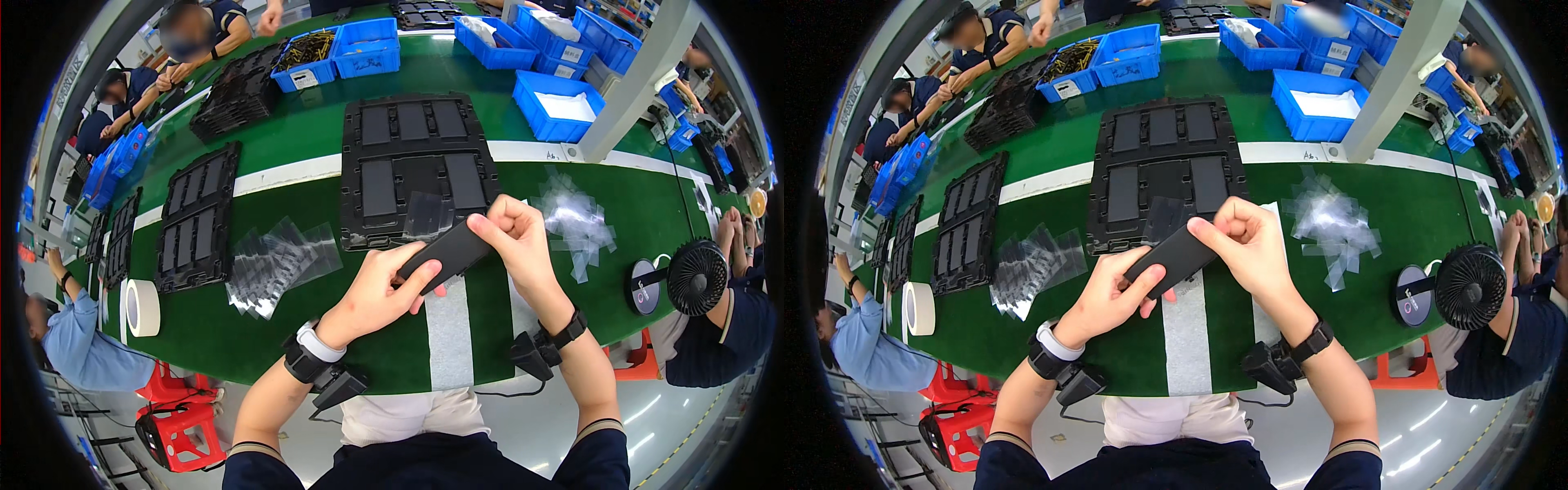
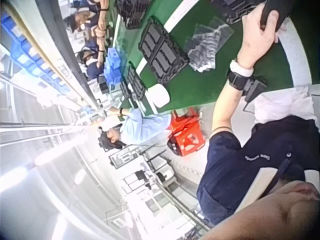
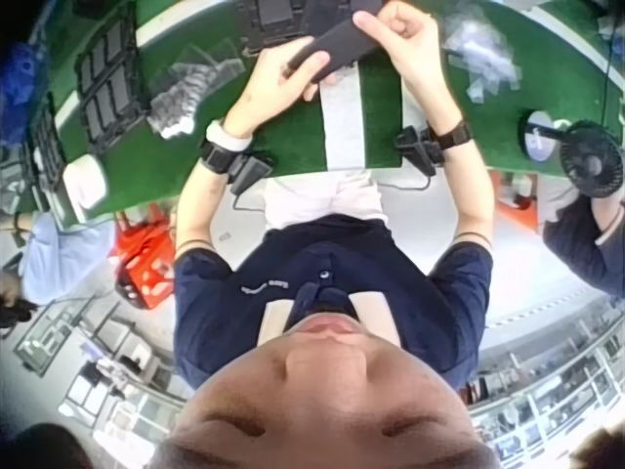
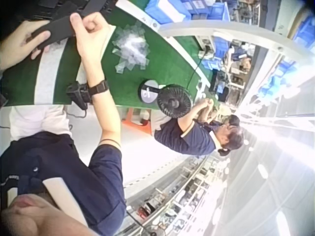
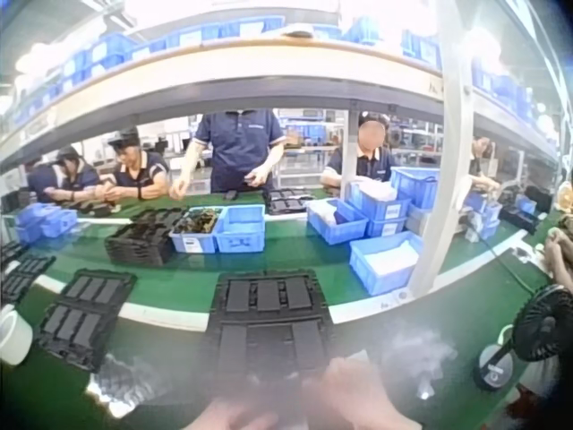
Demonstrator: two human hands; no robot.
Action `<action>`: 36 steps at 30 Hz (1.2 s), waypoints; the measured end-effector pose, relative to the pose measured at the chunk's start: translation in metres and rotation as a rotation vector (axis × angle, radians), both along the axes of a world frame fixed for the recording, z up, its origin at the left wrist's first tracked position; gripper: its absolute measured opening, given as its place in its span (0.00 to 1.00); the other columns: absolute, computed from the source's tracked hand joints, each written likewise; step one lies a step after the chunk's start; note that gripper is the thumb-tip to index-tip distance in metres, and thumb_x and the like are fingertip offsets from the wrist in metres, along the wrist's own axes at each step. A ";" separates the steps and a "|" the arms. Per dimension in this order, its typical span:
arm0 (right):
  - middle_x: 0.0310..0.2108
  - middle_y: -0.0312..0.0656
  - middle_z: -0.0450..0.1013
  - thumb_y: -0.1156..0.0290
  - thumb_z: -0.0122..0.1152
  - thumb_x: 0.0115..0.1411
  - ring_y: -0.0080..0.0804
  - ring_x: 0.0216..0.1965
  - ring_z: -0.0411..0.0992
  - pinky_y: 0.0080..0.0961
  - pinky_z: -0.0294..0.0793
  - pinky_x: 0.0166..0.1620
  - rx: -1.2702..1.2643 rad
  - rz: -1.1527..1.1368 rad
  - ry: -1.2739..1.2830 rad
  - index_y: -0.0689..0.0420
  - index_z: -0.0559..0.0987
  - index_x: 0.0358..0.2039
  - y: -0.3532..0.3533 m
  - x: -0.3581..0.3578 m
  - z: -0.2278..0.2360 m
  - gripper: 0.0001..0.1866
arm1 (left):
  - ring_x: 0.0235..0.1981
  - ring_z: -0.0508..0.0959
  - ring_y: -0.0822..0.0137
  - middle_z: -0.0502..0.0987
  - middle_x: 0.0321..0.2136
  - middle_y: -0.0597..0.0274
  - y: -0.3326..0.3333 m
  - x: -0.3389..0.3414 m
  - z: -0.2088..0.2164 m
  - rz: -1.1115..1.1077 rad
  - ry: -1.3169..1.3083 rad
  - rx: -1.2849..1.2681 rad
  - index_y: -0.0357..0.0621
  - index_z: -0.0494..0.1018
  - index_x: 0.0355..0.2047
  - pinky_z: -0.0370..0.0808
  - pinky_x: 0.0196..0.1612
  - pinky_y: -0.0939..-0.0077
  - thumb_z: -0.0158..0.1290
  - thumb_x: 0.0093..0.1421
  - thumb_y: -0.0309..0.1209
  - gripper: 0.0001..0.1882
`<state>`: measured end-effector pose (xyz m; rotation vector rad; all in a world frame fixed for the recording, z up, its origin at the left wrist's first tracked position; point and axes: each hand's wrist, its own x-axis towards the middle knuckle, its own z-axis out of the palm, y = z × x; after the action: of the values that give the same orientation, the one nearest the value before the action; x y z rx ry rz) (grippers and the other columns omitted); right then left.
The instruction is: The recorder is assembling small electronic components on a factory production line, specifically applying a protective film or component to a black rectangular housing.
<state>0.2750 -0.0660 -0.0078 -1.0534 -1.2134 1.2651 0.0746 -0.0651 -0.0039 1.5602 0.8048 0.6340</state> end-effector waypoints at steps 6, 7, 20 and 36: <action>0.23 0.34 0.73 0.72 0.60 0.54 0.14 0.23 0.69 0.13 0.67 0.29 -0.006 0.146 0.034 0.60 0.74 0.32 0.006 -0.008 -0.004 0.07 | 0.19 0.71 0.79 0.75 0.27 0.59 0.007 -0.006 -0.007 0.122 -0.013 0.132 0.35 0.68 0.42 0.68 0.22 0.85 0.45 0.61 0.31 0.13; 0.22 0.33 0.73 0.71 0.60 0.53 0.14 0.23 0.69 0.12 0.67 0.28 0.007 0.043 -0.001 0.60 0.74 0.31 0.012 -0.005 -0.002 0.07 | 0.21 0.71 0.78 0.74 0.31 0.58 0.009 -0.008 -0.006 0.172 0.063 0.240 0.36 0.68 0.43 0.68 0.24 0.85 0.46 0.60 0.30 0.13; 0.35 0.47 0.68 0.61 0.62 0.48 0.43 0.40 0.68 0.32 0.69 0.42 0.269 -0.300 -0.858 0.60 0.76 0.37 0.077 -0.023 -0.012 0.18 | 0.17 0.72 0.74 0.74 0.18 0.60 0.013 -0.014 -0.007 0.377 0.366 0.426 0.36 0.71 0.24 0.69 0.22 0.82 0.58 0.48 0.28 0.09; 0.14 0.30 0.60 0.77 0.54 0.51 0.18 0.19 0.59 0.21 0.63 0.30 0.671 0.049 0.123 0.57 0.66 0.20 0.043 -0.014 0.074 0.07 | 0.19 0.73 0.81 0.75 0.19 0.62 0.017 -0.011 -0.026 0.157 -0.039 0.065 0.40 0.60 0.30 0.67 0.22 0.87 0.57 0.47 0.24 0.16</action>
<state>0.2606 -0.0226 0.0658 -0.4501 -1.4288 0.8392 0.0637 -0.0479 -0.0302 1.5486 0.8908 0.8095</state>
